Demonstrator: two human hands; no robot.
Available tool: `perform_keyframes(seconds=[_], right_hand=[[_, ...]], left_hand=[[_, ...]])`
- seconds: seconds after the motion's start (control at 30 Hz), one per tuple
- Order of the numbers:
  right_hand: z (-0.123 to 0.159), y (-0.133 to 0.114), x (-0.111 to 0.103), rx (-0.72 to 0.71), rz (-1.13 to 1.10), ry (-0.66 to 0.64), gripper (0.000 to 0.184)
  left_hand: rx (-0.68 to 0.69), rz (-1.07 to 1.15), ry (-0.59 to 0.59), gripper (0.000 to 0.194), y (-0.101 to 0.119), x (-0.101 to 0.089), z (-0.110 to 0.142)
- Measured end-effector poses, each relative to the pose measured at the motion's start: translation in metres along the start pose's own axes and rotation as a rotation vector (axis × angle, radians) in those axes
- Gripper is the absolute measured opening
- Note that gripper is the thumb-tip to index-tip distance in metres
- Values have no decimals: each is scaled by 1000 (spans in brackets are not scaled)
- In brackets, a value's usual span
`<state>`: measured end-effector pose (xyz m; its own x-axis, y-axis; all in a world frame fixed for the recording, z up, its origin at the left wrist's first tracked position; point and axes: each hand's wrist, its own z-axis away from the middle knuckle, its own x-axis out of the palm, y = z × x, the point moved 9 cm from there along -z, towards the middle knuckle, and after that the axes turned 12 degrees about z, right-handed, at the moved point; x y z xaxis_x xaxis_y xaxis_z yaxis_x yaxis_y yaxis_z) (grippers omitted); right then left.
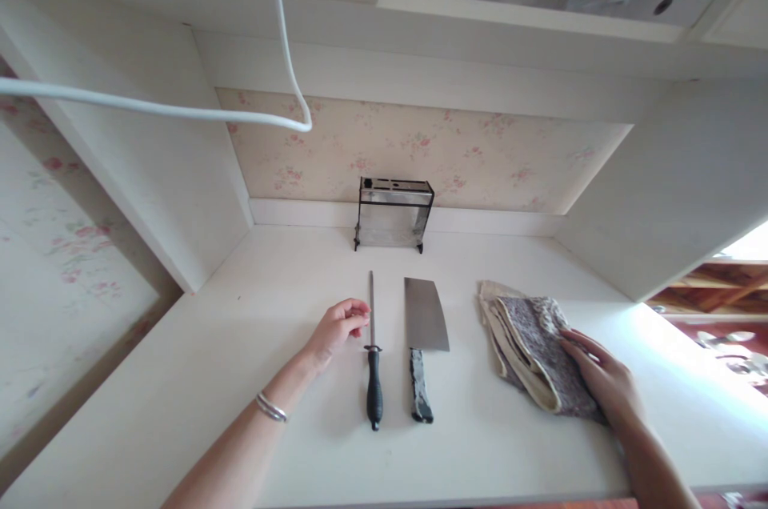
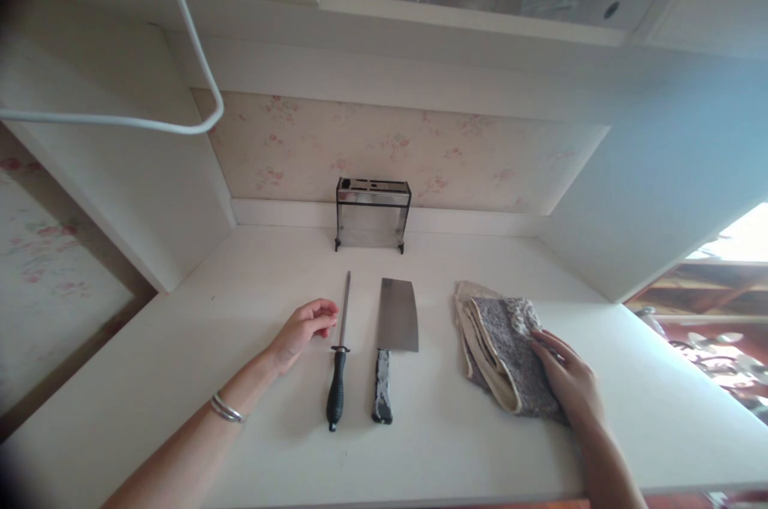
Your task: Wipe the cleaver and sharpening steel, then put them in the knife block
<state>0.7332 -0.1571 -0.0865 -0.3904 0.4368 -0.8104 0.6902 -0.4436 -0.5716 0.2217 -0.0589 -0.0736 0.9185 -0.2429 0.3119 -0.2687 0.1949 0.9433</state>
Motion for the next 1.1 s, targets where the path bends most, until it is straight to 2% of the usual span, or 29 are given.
perform_keyframes(seconds=[0.1, 0.2, 0.3, 0.37, 0.43, 0.5, 0.6, 0.67, 0.73, 0.87, 1.0, 1.1], right_hand=[[0, -6, -5, -11, 22, -1, 48], [5, -30, -31, -59, 130, 103, 47], [26, -79, -67, -147, 187, 317, 37], [43, -122, -67, -239, 143, 249, 36], [70, -181, -43, -502, 109, -7, 34], [112, -234, -7, -805, 207, -312, 33], [176, -279, 37, -1153, 342, -692, 50], [203, -290, 58, -1327, 454, -804, 62], [214, -294, 76, -1452, 583, -801, 66], [219, -297, 101, -1624, 737, -656, 56], [226, -301, 106, -1741, 747, -580, 38], [228, -306, 99, -1820, 796, -523, 22]], left_hand=[[5, -3, 11, 20, 0, -1, 0], [1, -5, 13, 18, -2, -2, -1], [4, 6, 12, 17, -1, -2, -1], [11, 14, 20, 17, -1, -2, -2], [19, 12, 28, 17, -1, -3, -2], [27, -1, 37, 18, -1, -4, -3], [31, -13, 46, 19, -1, -6, -2], [25, -16, 41, 19, -1, -5, -2], [24, -18, 31, 19, 1, -4, -2], [45, -20, 41, 19, 3, -3, -4], [42, -6, 87, 18, 3, -7, -5], [44, -8, 105, 19, 4, -8, -3]])
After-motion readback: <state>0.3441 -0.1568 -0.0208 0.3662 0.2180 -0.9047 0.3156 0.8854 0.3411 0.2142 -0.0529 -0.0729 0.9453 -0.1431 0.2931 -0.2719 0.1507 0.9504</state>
